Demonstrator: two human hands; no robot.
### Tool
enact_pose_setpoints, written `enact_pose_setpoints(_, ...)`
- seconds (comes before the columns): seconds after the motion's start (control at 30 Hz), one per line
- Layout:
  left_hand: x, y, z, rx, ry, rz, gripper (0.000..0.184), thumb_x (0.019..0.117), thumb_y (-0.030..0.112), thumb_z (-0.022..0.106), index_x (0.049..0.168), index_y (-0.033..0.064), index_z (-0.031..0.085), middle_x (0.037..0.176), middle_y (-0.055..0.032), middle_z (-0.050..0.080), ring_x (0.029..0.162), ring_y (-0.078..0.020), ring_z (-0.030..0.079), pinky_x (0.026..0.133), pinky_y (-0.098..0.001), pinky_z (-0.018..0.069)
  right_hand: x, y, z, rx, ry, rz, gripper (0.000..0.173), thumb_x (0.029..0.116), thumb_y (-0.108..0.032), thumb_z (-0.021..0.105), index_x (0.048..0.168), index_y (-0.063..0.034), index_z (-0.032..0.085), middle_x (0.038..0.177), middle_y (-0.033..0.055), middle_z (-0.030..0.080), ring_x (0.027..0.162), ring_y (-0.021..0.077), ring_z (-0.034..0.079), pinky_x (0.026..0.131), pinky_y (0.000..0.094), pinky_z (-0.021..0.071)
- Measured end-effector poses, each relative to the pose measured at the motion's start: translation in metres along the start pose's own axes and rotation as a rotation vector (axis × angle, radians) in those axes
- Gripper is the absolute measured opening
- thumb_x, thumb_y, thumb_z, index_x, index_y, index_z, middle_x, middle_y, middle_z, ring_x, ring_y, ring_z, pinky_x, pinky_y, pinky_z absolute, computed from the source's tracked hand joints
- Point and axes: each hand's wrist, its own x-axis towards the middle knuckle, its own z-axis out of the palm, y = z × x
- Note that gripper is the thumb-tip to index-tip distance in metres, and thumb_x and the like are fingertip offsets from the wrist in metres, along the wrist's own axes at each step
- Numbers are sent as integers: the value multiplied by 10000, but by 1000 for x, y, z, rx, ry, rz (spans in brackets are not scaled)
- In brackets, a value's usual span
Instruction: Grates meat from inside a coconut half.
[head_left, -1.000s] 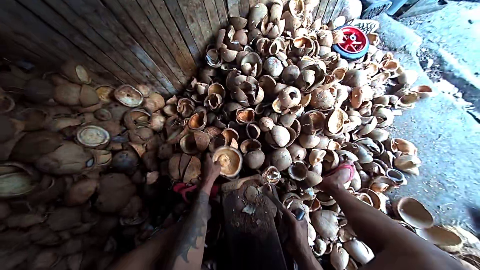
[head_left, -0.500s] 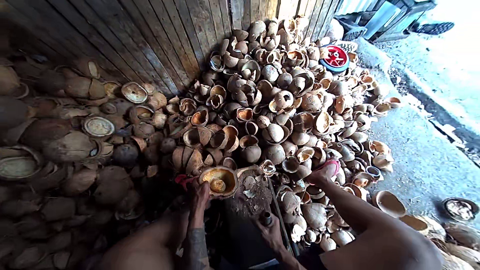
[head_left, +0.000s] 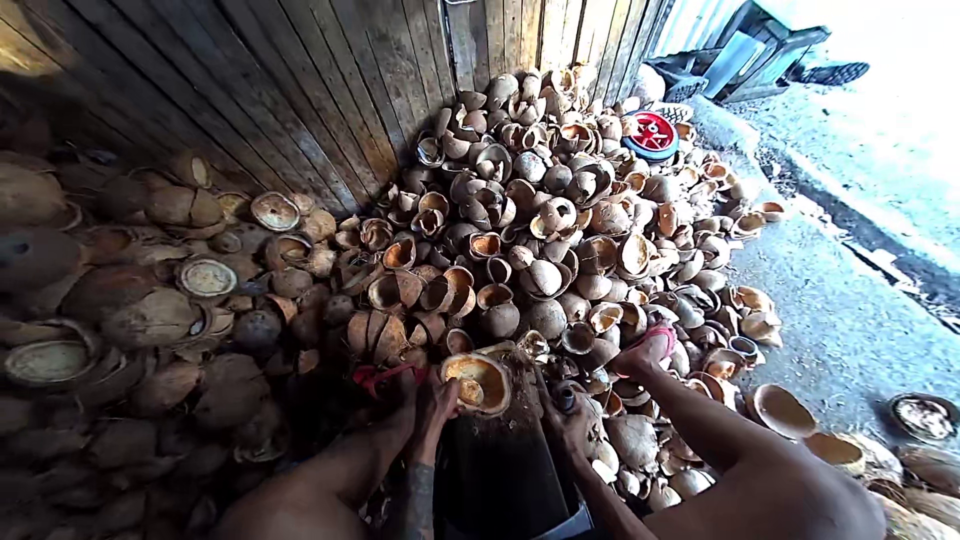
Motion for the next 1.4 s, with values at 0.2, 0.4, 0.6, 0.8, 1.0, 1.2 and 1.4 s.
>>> enact_pose_setpoints(0.2,20,5,52,270,61,53,487,984,287,550,1402,39,560,1309,-228,646,1244,-379,614,1036,-593,476,-8,-64,-60,140,-15,292,256,829,-131,818,838,-3,597,629,34,576,520,106,545,526,299,501)
enact_pose_setpoints(0.4,57,26,75,-14,177,189,348,923,81,569,1248,-10,653,1225,-236,667,1148,-350,640,991,-527,500,-26,-112,-60,507,-156,550,217,893,-108,746,849,-41,545,536,26,493,396,116,449,382,289,430)
enact_pose_setpoints(0.6,62,48,67,56,145,139,282,893,98,581,1135,28,708,1182,-190,665,1140,-322,626,979,-527,496,38,-77,39,274,-159,780,276,865,-118,814,867,-24,554,530,44,474,373,142,416,360,333,403)
enact_pose_setpoints(0.8,72,43,65,-24,107,214,304,883,67,553,1137,59,719,1174,-139,675,1119,-258,630,958,-473,510,59,3,30,249,-256,582,356,723,-188,906,777,-78,572,557,-2,513,429,112,454,428,317,435)
enact_pose_setpoints(1.0,68,13,64,-173,44,355,477,868,94,607,1332,-14,604,1241,-158,679,1106,-225,669,940,-416,559,23,-29,16,287,-204,598,314,814,-180,854,855,-24,584,567,34,513,412,133,449,413,327,436)
enact_pose_setpoints(1.2,70,1,80,-236,-113,603,760,702,119,610,1442,-28,519,1418,-160,596,1306,-175,578,1103,-348,474,42,-42,12,287,-186,776,306,831,-138,836,809,-33,549,502,19,473,379,117,431,377,309,419)
enact_pose_setpoints(1.4,78,-15,71,-252,-131,613,708,735,142,585,1425,-12,548,1425,-148,601,1333,-187,561,1121,-376,456,108,26,18,267,-457,434,364,709,-193,910,811,-84,578,598,-12,554,464,95,497,461,291,465)
